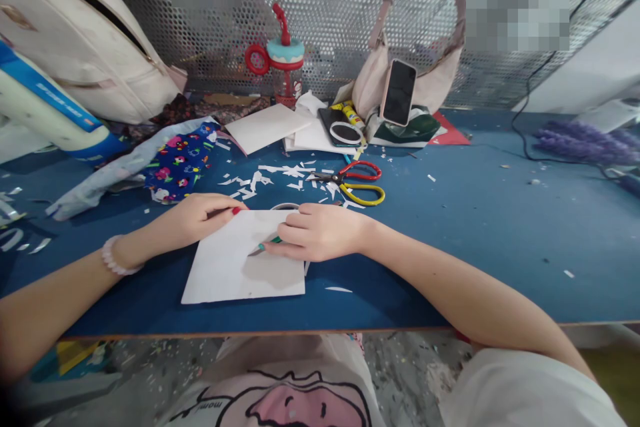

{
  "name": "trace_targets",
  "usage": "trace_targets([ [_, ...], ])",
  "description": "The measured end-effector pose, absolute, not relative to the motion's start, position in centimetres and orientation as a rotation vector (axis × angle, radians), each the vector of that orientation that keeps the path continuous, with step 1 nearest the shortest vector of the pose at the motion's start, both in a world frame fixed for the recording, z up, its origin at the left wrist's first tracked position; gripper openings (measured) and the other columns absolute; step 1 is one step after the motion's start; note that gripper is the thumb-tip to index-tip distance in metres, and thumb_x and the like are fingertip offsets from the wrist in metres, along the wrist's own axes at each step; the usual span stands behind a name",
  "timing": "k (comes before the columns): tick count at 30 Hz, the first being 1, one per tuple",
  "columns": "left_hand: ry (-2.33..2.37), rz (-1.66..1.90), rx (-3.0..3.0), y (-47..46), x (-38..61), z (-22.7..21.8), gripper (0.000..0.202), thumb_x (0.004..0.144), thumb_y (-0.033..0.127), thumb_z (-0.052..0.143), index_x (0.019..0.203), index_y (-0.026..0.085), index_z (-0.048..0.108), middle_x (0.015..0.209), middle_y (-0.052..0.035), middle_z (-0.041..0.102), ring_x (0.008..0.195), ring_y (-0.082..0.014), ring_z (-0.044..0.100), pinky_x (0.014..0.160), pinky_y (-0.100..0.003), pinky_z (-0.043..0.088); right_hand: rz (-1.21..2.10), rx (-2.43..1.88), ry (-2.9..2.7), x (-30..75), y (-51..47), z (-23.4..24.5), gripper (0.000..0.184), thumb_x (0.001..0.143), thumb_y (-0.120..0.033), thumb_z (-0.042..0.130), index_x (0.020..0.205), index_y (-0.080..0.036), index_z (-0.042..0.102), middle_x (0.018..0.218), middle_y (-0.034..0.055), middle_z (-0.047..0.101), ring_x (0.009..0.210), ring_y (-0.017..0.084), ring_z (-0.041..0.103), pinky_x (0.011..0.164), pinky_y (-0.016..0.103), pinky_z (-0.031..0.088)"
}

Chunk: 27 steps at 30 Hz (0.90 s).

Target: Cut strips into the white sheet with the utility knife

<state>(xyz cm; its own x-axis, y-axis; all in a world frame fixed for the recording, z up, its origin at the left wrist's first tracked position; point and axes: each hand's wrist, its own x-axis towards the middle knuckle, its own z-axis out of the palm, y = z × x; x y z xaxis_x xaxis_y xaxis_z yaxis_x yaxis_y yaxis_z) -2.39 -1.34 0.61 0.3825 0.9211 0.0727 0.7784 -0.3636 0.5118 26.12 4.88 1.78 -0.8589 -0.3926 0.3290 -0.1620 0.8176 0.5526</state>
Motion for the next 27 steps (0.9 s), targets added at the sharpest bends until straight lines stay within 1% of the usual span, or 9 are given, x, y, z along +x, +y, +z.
trace_targets([
  [6,1.469,0.498,2.255,-1.34,-2.42,0.58,0.041,0.097,0.042,0.041,0.109,0.021,0.074,0.11,-0.0065,0.077,0.099,-0.0241,0.071,0.085,-0.032,0.054,-0.711,0.417,-2.558,26.09,4.88,1.79,0.026,0.096,-0.014,0.057,0.123,-0.012,0.058,0.078,-0.0014,0.055,0.068,0.013,0.05,0.057,0.03,0.032],
  [11,1.472,0.496,2.254,-1.34,-2.31,0.7,0.041,0.097,0.042,0.041,0.107,0.021,0.074,0.11,-0.0065,0.077,0.1,-0.0244,0.071,0.084,-0.031,0.054,-0.725,0.412,-2.552,26.05,4.86,1.88,0.025,0.097,-0.015,0.056,0.122,-0.014,0.058,0.078,-0.0018,0.054,0.067,0.012,0.049,0.057,0.029,0.031],
  [16,1.477,0.497,2.251,-1.33,-2.3,0.7,0.041,0.097,0.042,0.041,0.108,0.022,0.074,0.109,-0.0058,0.077,0.099,-0.0235,0.07,0.084,-0.031,0.054,-0.723,0.423,-2.558,26.1,4.87,1.87,0.027,0.096,-0.015,0.059,0.123,-0.012,0.058,0.078,-0.0009,0.054,0.068,0.012,0.048,0.058,0.03,0.031],
  [22,1.47,0.498,2.257,-1.33,-2.37,0.59,0.041,0.097,0.042,0.041,0.108,0.021,0.074,0.109,-0.0063,0.077,0.099,-0.0236,0.071,0.084,-0.031,0.054,-0.744,0.399,-2.559,26.11,4.87,1.87,0.025,0.097,-0.015,0.057,0.122,-0.015,0.059,0.077,-0.002,0.053,0.067,0.012,0.047,0.057,0.029,0.031],
  [27,1.469,0.498,2.258,-1.36,-2.37,0.61,0.041,0.097,0.041,0.041,0.108,0.02,0.075,0.11,-0.007,0.077,0.099,-0.0242,0.071,0.083,-0.031,0.054,-0.714,0.407,-2.555,26.03,4.83,1.82,0.026,0.096,-0.015,0.058,0.122,-0.012,0.059,0.078,-0.0015,0.054,0.067,0.012,0.049,0.057,0.029,0.031],
])
